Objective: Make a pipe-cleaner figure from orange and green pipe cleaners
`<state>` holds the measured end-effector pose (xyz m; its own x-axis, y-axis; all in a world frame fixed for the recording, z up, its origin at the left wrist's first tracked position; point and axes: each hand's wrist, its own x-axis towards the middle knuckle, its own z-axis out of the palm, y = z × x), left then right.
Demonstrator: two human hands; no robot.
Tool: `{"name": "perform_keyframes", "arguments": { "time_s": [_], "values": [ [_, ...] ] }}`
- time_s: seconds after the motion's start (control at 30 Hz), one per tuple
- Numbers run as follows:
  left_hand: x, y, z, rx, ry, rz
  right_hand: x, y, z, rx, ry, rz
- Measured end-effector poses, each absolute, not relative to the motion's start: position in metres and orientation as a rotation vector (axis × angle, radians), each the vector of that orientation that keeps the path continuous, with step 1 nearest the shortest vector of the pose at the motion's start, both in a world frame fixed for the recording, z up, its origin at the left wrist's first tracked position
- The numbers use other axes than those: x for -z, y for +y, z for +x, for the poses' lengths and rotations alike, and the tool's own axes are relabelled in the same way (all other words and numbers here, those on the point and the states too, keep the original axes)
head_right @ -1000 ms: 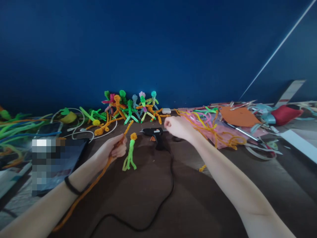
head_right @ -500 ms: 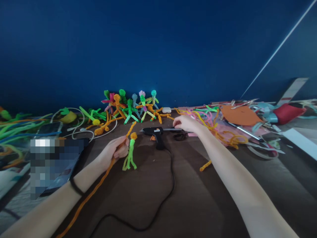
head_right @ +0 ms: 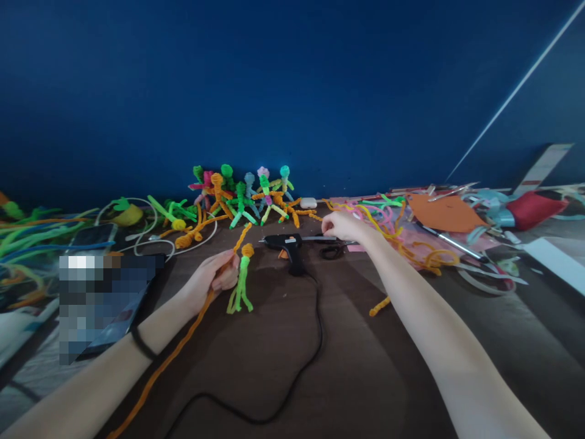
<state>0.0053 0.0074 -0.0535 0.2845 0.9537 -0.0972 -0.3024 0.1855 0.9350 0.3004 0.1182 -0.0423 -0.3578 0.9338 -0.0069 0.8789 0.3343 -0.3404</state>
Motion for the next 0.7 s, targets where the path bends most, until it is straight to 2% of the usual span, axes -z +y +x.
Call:
{"name": "perform_keyframes", "arguments": {
  "time_s": [0.23,0.4,0.6,0.7],
  "values": [
    [0.058,0.01,0.002,-1.04,0.829,0.986,0.038,0.117,0.298,-0.149,-2.191,-1.699],
    [0.06,0.011,0.002,-1.051,0.836,0.985,0.022,0.112,0.294,0.101,-1.917,-1.519],
    [0.06,0.009,0.002,-1.065,0.848,0.957,0.001,0.086,0.271,0.038,-1.819,-1.26],
    [0.06,0.009,0.001,-1.084,0.84,0.913,-0.005,0.066,0.254,-0.175,-1.834,-1.126]
  ]
}}
